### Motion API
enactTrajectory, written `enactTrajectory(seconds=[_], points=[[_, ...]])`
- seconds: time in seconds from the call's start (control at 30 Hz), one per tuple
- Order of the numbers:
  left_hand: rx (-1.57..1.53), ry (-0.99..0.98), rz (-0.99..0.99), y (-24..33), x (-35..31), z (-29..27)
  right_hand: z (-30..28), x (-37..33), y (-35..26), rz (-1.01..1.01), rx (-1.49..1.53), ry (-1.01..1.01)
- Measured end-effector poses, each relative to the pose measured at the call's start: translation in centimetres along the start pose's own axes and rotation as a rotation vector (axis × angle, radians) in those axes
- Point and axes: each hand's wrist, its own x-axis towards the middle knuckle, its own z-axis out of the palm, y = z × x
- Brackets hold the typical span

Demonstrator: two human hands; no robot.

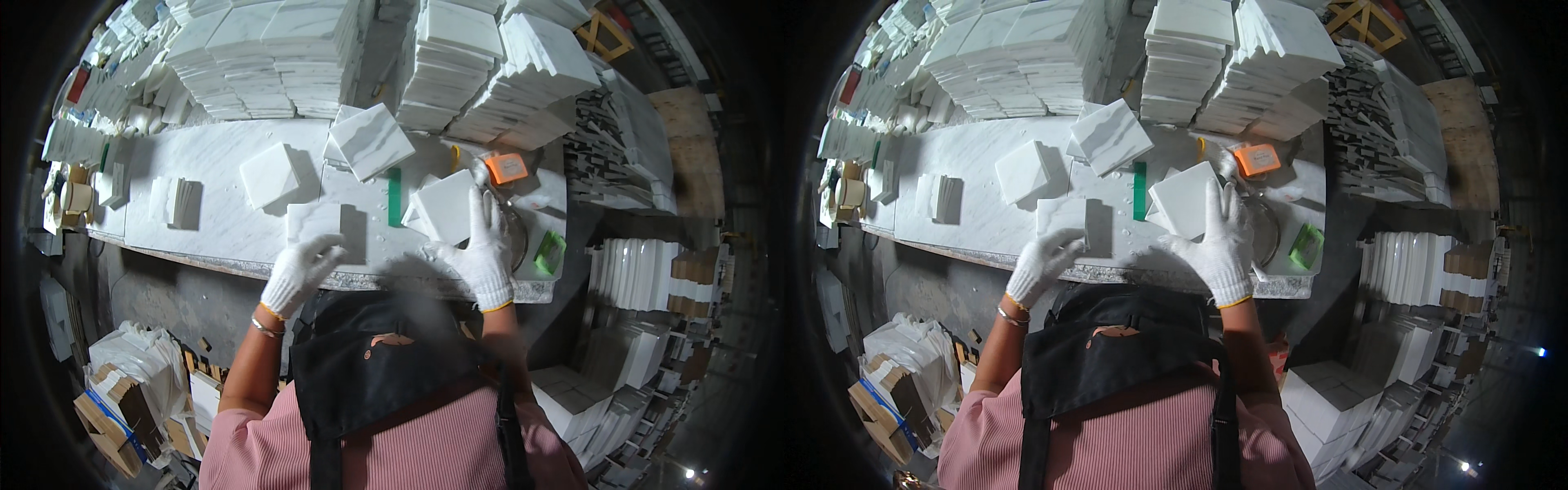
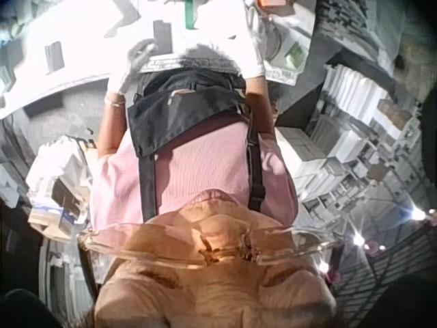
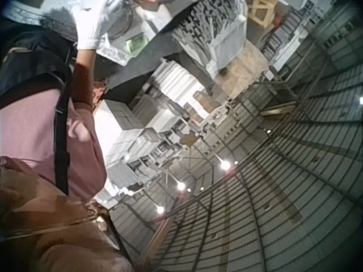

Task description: The person repeatedly picks up small white rectangular tiles from a table, rubs their edges with a green sanding block, and places them back on the table. The person wears white gloves and a pink shirt while working in a warehouse-like area with stacks of tiles.

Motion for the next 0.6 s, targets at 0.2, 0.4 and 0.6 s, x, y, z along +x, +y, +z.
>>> enactTrajectory(seconds=[0.2,0.4,0.6], points=[[-0.197,-0.255,0.065,2.6,1.9,3.3,1.5,0.7,0.0,0.037,-0.145,0.001],[-0.659,-0.411,-0.041,5.8,2.9,4.7,-0.6,0.8,-0.9,-0.043,0.084,0.123],[-0.996,-0.384,-0.034,6.9,3.2,7.5,-3.4,-1.9,-4.4,-0.104,0.078,0.052]])
